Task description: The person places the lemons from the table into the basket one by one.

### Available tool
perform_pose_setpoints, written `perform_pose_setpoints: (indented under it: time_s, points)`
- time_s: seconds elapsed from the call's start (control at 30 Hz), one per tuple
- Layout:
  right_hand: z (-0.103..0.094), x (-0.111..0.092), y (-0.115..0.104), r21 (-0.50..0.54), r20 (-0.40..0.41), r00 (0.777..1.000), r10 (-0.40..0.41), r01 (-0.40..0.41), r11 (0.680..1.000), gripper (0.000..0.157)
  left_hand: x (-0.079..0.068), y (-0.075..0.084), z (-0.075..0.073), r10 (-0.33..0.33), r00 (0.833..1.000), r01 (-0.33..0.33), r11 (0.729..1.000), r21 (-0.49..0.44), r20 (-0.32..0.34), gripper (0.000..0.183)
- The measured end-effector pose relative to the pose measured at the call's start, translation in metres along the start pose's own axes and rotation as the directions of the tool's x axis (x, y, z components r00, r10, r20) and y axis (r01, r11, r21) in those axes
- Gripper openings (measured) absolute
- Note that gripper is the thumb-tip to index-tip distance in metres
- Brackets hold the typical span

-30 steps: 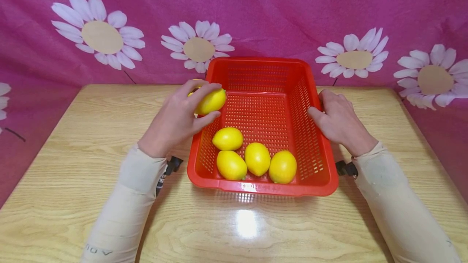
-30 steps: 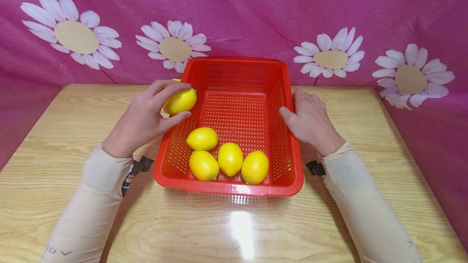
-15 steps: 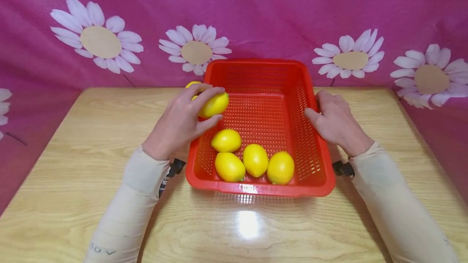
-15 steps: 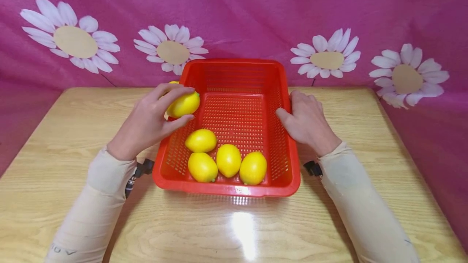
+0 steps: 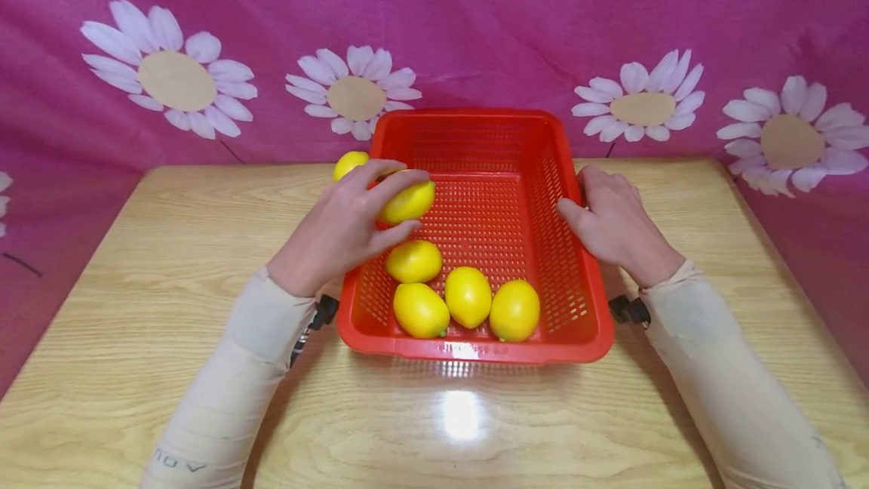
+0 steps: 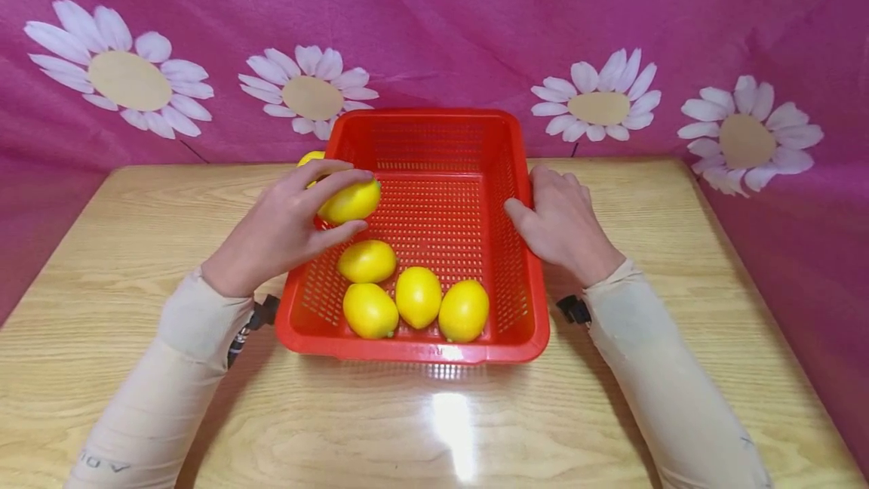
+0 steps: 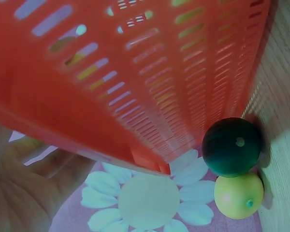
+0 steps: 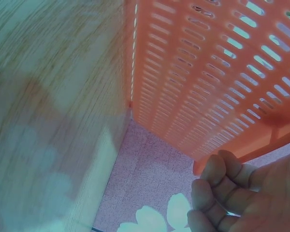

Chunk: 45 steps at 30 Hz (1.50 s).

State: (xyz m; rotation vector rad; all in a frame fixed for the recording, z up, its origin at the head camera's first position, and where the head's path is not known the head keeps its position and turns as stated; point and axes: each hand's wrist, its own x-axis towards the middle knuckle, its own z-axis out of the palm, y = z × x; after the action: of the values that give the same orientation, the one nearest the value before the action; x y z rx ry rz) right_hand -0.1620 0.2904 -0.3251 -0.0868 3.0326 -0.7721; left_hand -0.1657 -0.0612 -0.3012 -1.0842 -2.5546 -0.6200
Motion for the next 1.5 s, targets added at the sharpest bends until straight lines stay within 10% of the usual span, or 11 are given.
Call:
perform_pose_setpoints:
  time_s: [0.7, 1.5]
  points:
    - [0.001, 0.000, -0.001, 0.008, 0.002, 1.000, -0.012, 0.012, 1.000, 0.042, 0.009, 0.010, 0.013, 0.102, 0.965, -0.116, 0.992, 0.048, 0.240, 0.055]
    - [0.001, -0.001, 0.000, -0.002, -0.021, 1.000, -0.022, 0.022, 1.000, 0.040, 0.008, 0.016, 0.030, 0.226, 0.925, -0.233, 0.972, -0.014, 0.305, 0.050]
